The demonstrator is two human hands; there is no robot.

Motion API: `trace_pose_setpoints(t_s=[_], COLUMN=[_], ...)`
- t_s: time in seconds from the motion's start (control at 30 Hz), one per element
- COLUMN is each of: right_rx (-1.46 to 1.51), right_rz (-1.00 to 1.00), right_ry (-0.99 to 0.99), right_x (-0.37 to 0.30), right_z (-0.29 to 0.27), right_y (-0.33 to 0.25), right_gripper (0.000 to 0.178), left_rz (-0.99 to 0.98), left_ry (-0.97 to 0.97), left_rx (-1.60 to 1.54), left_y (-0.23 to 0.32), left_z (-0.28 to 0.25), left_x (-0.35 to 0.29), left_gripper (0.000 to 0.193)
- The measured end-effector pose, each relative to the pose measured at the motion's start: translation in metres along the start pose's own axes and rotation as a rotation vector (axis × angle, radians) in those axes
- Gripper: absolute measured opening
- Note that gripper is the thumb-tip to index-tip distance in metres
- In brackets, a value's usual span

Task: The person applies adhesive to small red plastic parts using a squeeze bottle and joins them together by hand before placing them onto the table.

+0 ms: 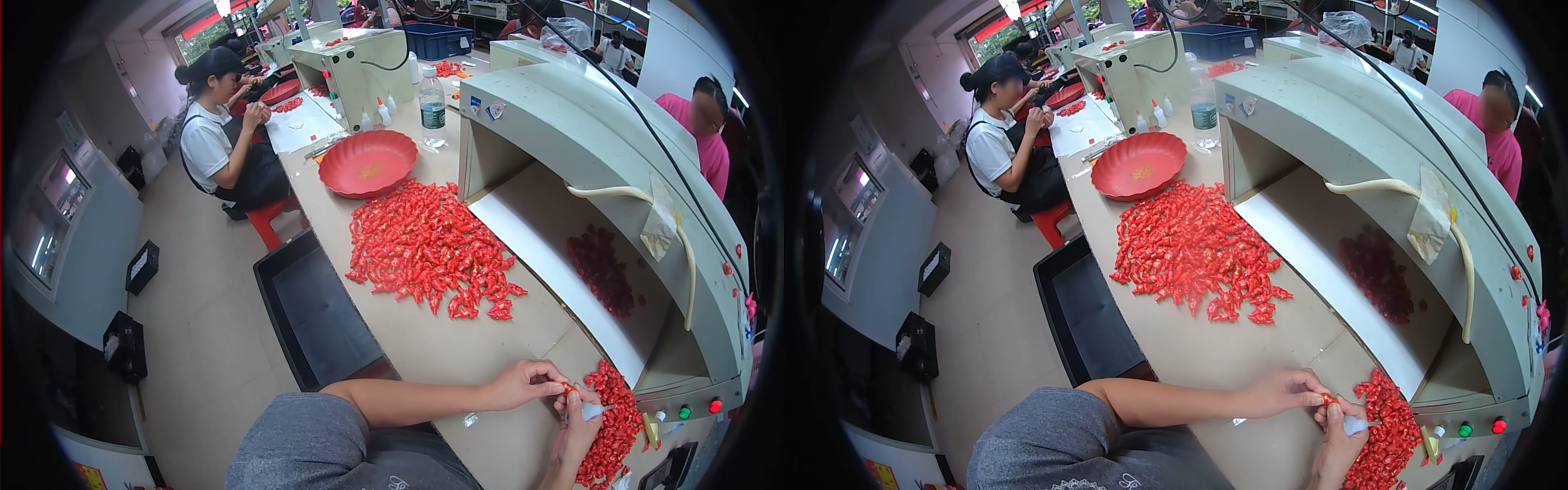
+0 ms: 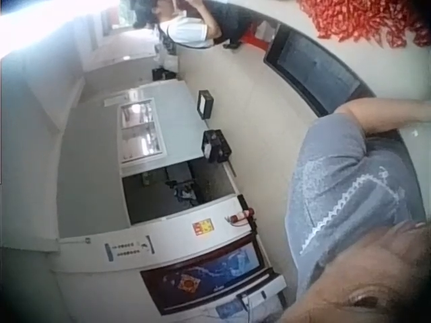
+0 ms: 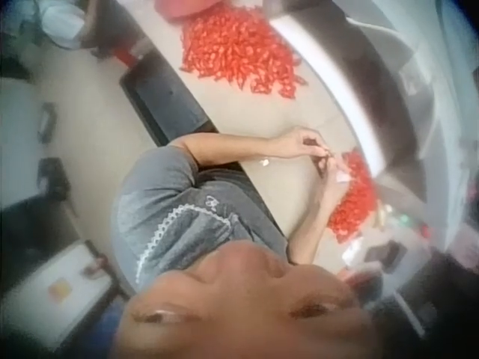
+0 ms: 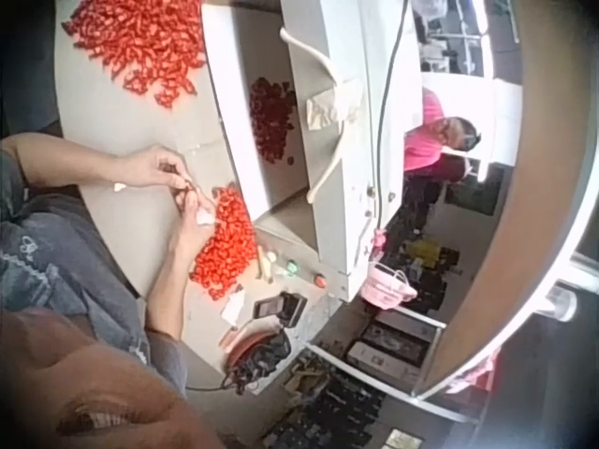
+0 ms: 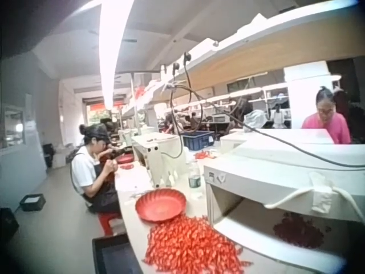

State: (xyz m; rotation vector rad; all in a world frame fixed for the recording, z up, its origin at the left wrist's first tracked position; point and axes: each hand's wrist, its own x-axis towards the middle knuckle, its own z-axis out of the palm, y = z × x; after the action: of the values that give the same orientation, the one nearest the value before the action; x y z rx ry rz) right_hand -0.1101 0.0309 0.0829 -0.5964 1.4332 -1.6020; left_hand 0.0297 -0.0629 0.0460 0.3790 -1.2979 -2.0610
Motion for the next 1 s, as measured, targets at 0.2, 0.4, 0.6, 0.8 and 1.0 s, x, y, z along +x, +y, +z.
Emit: trace_pose_setpoints(t_s=[0.2, 0.4, 0.6, 0.8, 1.0], right_rx=[-0.026, -0.025, 0.013, -0.011, -0.097], right_rz=[-0.009, -0.004, 0.035, 0.012, -0.003], right_ry=[0.011, 0.057, -0.001, -0.001, -0.016], right_x=[0.0, -0.002, 0.007, 0.008, 0.005], right_z=[0.001, -0.004, 0.008, 0.01, 0.012], right_y=[0.001, -0.002, 0.0, 0.007, 0.005], right_gripper=[0.011, 0.012, 0.015, 0.015, 0.021], left_rz=[0.034, 0.054, -0.032, -0.063, 0.248], left_ry=[0.011, 0.027, 0.063, 0.084, 0.11], left_rx=[-0.024, 0.015, 0.095, 0.219, 0.983], left_y=[-0.008, -0.005, -0.002, -0.002, 0.039], left_z=[0.001, 0.007, -0.004, 0.003, -0.023], left_x=[0.003, 0.005, 0.0, 0.007, 0.003], left_gripper=[0.015, 0.014, 0.016, 0.017, 0.016])
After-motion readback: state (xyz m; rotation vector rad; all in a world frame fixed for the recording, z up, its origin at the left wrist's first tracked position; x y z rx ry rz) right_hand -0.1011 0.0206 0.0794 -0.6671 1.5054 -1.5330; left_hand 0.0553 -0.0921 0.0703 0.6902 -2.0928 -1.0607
